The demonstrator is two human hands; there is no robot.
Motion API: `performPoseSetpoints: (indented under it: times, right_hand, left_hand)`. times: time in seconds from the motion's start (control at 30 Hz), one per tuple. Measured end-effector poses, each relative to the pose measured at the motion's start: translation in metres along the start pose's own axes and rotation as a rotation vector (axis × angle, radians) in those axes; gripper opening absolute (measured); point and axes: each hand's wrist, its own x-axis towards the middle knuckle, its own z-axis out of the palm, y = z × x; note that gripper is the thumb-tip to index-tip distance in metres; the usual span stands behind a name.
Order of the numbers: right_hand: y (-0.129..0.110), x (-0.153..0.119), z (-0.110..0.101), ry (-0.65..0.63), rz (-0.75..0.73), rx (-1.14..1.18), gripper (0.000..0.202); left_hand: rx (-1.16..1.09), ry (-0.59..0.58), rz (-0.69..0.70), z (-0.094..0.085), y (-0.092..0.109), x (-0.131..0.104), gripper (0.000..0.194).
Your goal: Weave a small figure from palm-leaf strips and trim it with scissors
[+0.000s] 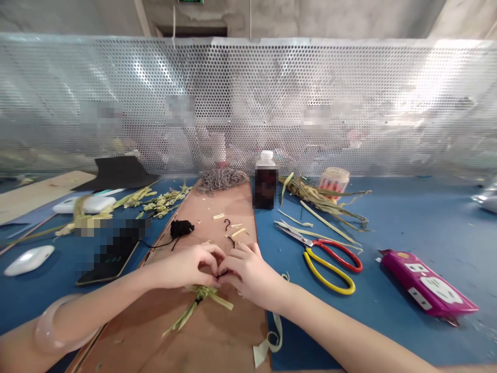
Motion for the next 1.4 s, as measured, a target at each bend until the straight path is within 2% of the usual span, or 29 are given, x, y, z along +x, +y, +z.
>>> performPoseSetpoints:
  times: [0.13, 0.23, 0.83, 1.1, 1.27, 1.4]
  right_hand:
    - [0.0, -0.001, 0.001, -0.003, -0.036, 0.007, 0.005]
    - [0.004, 0.0, 0.005, 0.006, -0.078, -0.018, 0.015]
    - [0.007, 0.004, 0.011, 0.01, -0.041, -0.143, 0.03]
    - [0.01, 0.006, 0.013, 0.04, 0.011, -0.082, 0.035]
    - [0.011, 0.007, 0.015, 0.057, 0.032, -0.064, 0.039]
    - [0.009, 0.007, 0.018, 0.061, 0.033, -0.042, 0.038]
  left_hand:
    - [-0.017, 0.004, -0.006, 0.0, -0.002, 0.0, 0.005]
    - [-0.026, 0.001, 0.002, 0.001, -0.003, 0.0, 0.006]
    - [-0.011, -0.027, -0.036, -0.001, -0.002, -0.001, 0.019]
    - [0.01, -0.121, -0.022, -0.011, 0.005, 0.0, 0.026]
    - [0.109, -0.086, 0.035, -0.011, 0.001, 0.003, 0.026]
    - [0.149, -0.056, 0.028, -0.007, -0.002, 0.005, 0.029]
